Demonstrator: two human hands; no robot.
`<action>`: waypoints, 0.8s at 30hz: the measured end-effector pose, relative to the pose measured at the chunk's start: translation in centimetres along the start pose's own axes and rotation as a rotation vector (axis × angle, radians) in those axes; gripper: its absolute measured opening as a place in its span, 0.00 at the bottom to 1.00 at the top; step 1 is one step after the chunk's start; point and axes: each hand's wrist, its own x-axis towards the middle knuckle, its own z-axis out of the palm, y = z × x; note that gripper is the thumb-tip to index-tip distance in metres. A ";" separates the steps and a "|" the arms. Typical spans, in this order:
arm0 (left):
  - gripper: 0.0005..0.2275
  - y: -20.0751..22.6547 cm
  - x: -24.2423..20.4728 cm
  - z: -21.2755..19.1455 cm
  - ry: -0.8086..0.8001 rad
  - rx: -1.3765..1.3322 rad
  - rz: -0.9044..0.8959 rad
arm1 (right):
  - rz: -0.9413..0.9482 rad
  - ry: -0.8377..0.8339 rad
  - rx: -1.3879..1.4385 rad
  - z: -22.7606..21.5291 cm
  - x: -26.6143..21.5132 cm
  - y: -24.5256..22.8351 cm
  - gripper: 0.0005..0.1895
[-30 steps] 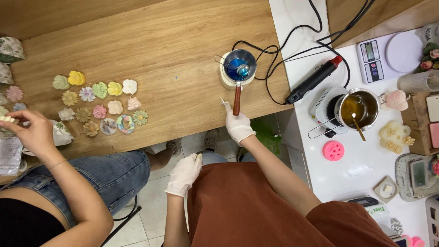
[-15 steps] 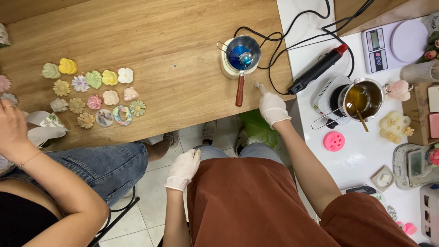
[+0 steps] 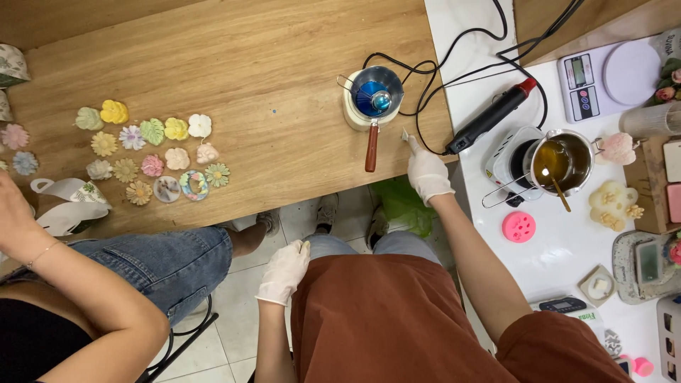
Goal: Cleaning and wiping a small metal candle mold and stirring wax.
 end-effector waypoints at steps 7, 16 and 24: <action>0.19 0.8 -0.8 0.0 -0.031 -0.097 -0.049 | -0.058 -0.040 -0.170 -1.0 0.9 -3.1 0.32; 0.18 -0.1 -0.2 0.5 0.001 -0.091 -0.043 | -0.183 -0.068 -0.059 4.9 -2.1 -6.4 0.19; 0.19 -0.9 0.7 0.3 -0.004 -0.084 -0.027 | -0.222 -0.001 -0.152 7.1 -3.7 -8.6 0.31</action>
